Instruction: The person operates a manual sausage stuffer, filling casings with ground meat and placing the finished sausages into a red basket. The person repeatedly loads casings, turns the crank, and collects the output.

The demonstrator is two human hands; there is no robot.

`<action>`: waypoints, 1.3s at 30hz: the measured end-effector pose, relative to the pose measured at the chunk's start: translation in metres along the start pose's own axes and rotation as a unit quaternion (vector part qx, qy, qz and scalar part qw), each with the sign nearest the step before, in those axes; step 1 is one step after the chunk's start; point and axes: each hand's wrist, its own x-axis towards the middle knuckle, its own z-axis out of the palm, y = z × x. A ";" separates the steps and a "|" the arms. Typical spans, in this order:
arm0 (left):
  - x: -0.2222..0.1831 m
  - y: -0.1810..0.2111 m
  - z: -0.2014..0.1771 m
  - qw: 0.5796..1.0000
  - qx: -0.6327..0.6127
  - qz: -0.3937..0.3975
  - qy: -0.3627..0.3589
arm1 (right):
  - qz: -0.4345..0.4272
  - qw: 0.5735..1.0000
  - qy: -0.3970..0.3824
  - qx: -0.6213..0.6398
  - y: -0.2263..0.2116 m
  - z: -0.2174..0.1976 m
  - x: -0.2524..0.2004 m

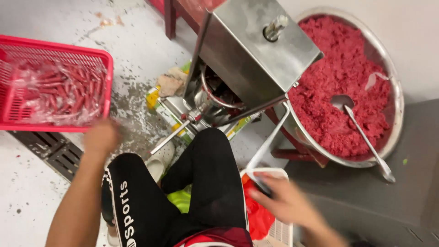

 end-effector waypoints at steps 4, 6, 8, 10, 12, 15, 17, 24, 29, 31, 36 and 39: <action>-0.048 0.026 -0.041 0.997 -0.038 -0.019 0.072 | 0.207 0.953 0.206 -0.080 0.102 0.090 0.041; -0.059 0.041 -0.001 0.953 -0.129 0.171 0.212 | 0.031 0.842 0.520 -0.144 0.144 0.106 0.041; -0.116 0.087 -0.011 0.935 -0.246 0.215 0.137 | 0.040 0.853 0.517 -0.048 0.135 0.120 0.031; -0.165 0.117 0.010 0.900 -0.357 0.246 0.039 | 0.061 0.858 0.507 0.048 0.114 0.144 0.020; -0.195 0.137 0.049 0.772 -0.568 0.253 -0.136 | 0.255 0.768 0.216 0.547 0.083 0.164 0.033; -0.227 0.165 0.057 0.604 -0.696 0.333 -0.198 | 0.147 0.749 0.147 0.629 0.059 0.174 0.041; -0.233 0.169 0.055 0.582 -0.732 0.306 -0.178 | 0.157 0.776 0.154 0.591 0.051 0.174 0.045; -0.239 0.173 0.044 0.639 -0.736 0.212 -0.074 | 0.162 0.793 0.106 0.578 0.043 0.195 0.047; -0.235 0.171 0.052 0.619 -0.781 0.081 0.019 | 0.166 0.768 0.076 0.613 0.048 0.211 0.043; -0.221 0.164 0.053 0.599 -0.799 0.032 0.039 | 0.144 0.772 0.070 0.615 0.045 0.211 0.044; -0.165 0.098 0.061 0.811 -0.513 0.076 0.271 | 0.149 0.907 0.049 0.392 0.045 0.194 0.030; -0.107 0.034 0.084 0.873 -0.351 0.187 0.282 | 0.163 0.883 0.094 0.431 0.078 0.182 0.021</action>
